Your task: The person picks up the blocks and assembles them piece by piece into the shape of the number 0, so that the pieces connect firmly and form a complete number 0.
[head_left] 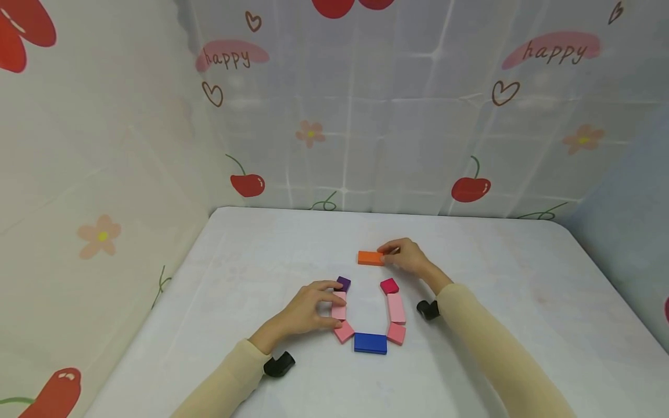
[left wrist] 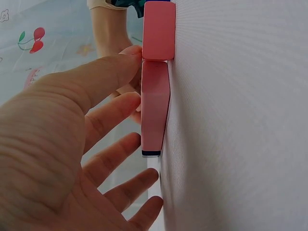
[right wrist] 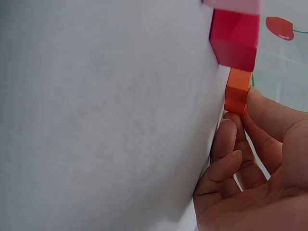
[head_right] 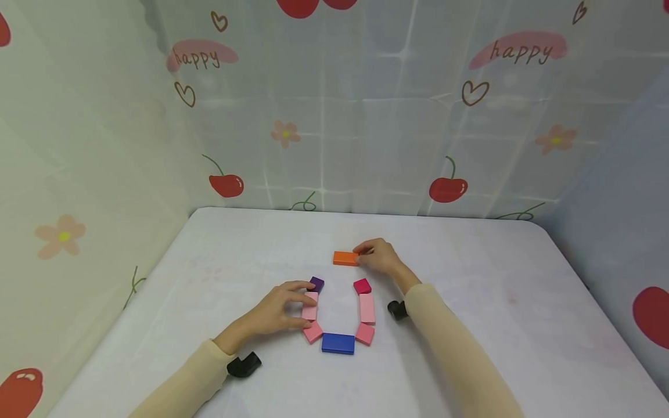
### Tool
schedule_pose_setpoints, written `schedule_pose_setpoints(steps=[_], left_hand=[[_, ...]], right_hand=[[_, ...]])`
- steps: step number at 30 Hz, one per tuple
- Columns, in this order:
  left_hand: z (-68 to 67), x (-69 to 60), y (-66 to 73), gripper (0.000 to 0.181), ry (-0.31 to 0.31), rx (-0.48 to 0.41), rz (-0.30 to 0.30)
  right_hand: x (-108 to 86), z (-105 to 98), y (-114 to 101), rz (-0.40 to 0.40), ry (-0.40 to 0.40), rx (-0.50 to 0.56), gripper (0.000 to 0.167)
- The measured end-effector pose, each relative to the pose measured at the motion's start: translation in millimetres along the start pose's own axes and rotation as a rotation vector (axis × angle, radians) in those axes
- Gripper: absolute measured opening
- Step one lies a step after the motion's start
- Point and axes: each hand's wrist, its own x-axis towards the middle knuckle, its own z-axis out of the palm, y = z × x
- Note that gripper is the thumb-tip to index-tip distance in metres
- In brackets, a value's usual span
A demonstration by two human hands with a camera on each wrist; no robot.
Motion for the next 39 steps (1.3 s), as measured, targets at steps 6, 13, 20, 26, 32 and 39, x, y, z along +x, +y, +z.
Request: schedule_pose_setpoints(steps=[6,13,20,26,32,39], left_hand=[[-0.1,-0.4,0.4,0.037,0.000,0.002,-0.001],[-0.2,0.0,0.5,0.037,-0.003,0.003,-0.005],[-0.2,0.2,0.6,0.037,-0.008,-0.002,-0.015],[0.7,0.4,-0.5,0.037,-0.006,-0.001,-0.020],[0.4,0.0,0.6,0.036,-0.001,-0.001,-0.018],[0.2,0.2,0.6,0.037,-0.001,0.002,-0.017]], right_hand=[[-5.2,4.1,-2.1,-0.014,-0.025,-0.014,0.029],[-10.8,7.4,-2.2,-0.027,-0.032,-0.015,0.028],[-17.4,10.0,-4.1,-0.046,-0.040,-0.016,0.027],[-22.9,11.3,-5.1,-0.066,-0.056,-0.011,0.026],[-25.5,12.3,-5.4,-0.072,-0.064,-0.010,0.026],[-27.2,13.9,-5.5,-0.067,-0.070,-0.005,0.025]])
